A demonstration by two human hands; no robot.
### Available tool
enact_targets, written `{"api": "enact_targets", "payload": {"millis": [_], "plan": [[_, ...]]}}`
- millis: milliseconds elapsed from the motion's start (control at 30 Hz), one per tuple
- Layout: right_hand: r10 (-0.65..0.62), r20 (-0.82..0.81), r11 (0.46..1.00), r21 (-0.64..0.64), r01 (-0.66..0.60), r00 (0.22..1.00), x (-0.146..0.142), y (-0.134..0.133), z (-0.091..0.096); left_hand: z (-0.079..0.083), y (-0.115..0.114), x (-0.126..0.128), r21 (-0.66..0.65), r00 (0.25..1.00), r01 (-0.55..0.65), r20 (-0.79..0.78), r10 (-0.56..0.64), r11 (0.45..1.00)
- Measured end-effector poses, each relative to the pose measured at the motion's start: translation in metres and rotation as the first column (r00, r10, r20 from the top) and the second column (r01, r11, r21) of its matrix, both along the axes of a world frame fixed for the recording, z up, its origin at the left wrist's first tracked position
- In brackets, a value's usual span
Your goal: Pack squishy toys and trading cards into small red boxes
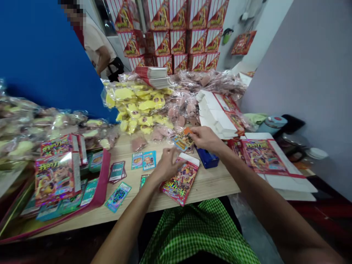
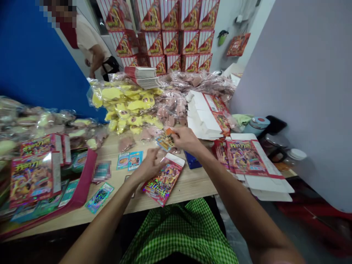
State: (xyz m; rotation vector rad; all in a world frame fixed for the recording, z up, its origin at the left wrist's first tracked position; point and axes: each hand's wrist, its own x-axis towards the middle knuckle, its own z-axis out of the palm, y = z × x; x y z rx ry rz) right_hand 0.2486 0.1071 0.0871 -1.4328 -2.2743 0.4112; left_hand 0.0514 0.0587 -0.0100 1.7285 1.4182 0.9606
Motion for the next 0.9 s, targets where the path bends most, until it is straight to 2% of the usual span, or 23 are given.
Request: {"api": "enact_targets", "payload": {"millis": [67, 133, 267, 367, 433, 500, 600, 667, 767, 867, 900], "plan": [[-0.053, -0.001, 0.998, 0.034, 0.053, 0.999, 0.016, -0.001, -0.003, -0.003, 0.006, 0.010, -0.015, 0.993, 0.108, -0.051, -0.108, 0.994], [-0.077, -0.011, 0.995, 0.068, 0.078, 0.997, 0.024, -0.006, -0.005, 0.002, 0.008, 0.012, -0.028, 0.983, 0.161, -0.089, -0.163, 0.987], [-0.032, -0.030, 0.993, 0.109, 0.035, 0.999, 0.021, -0.022, -0.003, 0.031, -0.001, -0.001, 0.010, 0.978, 0.181, -0.105, -0.179, 0.983], [0.094, -0.020, 0.977, 0.192, -0.089, 0.995, 0.006, -0.037, 0.003, 0.054, -0.016, -0.010, 0.167, 0.990, 0.123, -0.093, -0.109, 0.978], [0.160, 0.046, 0.939, 0.301, -0.166, 0.986, -0.005, -0.047, 0.005, 0.062, -0.026, -0.012, 0.313, 0.995, 0.077, -0.084, -0.053, 0.947], [0.187, 0.180, 0.889, 0.386, -0.245, 0.966, -0.014, -0.057, 0.004, 0.062, -0.034, -0.013, 0.418, 0.998, 0.039, -0.069, -0.011, 0.908], [0.222, 0.338, 0.832, 0.424, -0.358, 0.915, -0.019, -0.071, -0.005, 0.055, -0.043, -0.017, 0.490, 0.998, -0.018, -0.038, 0.041, 0.871], [0.218, 0.263, 0.806, 0.495, -0.325, 0.940, -0.021, -0.076, -0.013, 0.050, -0.048, -0.019, 0.522, 0.998, -0.041, -0.026, 0.064, 0.852], [0.206, 0.065, 0.768, 0.607, -0.202, 0.976, -0.024, -0.082, -0.024, 0.045, -0.054, -0.022, 0.586, 0.998, -0.039, -0.018, 0.061, 0.810], [0.268, 0.083, 0.766, 0.587, -0.264, 0.960, -0.025, -0.090, -0.032, 0.039, -0.059, -0.022, 0.626, 0.999, -0.020, -0.018, 0.040, 0.780], [0.292, 0.079, 0.769, 0.573, -0.283, 0.953, -0.024, -0.093, -0.033, 0.036, -0.062, -0.022, 0.624, 0.999, -0.047, 0.015, 0.049, 0.780]]}}
